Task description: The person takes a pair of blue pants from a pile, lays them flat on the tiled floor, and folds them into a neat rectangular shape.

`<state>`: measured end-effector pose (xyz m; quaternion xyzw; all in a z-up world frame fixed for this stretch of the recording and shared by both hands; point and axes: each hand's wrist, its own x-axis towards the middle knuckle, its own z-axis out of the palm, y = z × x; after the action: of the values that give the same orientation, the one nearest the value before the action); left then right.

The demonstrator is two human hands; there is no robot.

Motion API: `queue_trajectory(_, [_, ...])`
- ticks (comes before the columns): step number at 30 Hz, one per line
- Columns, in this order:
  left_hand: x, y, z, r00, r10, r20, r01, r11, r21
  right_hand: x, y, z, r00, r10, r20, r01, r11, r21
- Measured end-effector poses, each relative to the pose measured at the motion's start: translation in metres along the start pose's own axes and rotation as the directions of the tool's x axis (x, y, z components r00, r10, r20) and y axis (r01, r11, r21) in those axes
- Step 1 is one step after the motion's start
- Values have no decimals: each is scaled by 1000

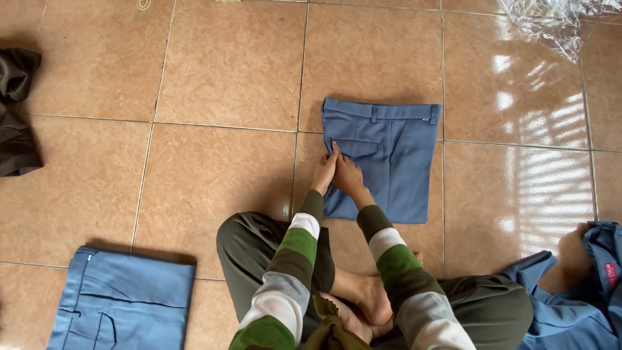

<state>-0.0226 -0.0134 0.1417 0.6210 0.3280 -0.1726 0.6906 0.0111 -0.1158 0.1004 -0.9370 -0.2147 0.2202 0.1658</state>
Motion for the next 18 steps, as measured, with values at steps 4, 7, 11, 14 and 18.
queue_trajectory(4, [18, -21, -4, 996, 35, -85, -24, 991, 134, -14, 19, -3, 998, -65, 21, 58, 967, 249])
queue_trajectory(7, [11, -13, 15, 940, 152, -305, -85, 971, 222, -34, 57, -20, 912, -214, -350, 353, 844, 404])
queue_trajectory(11, [22, -44, 49, 656, 726, -207, -268, 480, 835, -59, 95, -33, 886, 50, -461, -31, 998, 48])
queue_trajectory(14, [27, -81, 68, 751, 652, 101, -339, 251, 907, -73, 115, -16, 953, 109, -284, -115, 993, -3])
queue_trajectory(18, [29, -108, 59, 777, 605, 174, -270, 71, 960, -83, 139, -22, 962, 158, -223, -168, 985, -24])
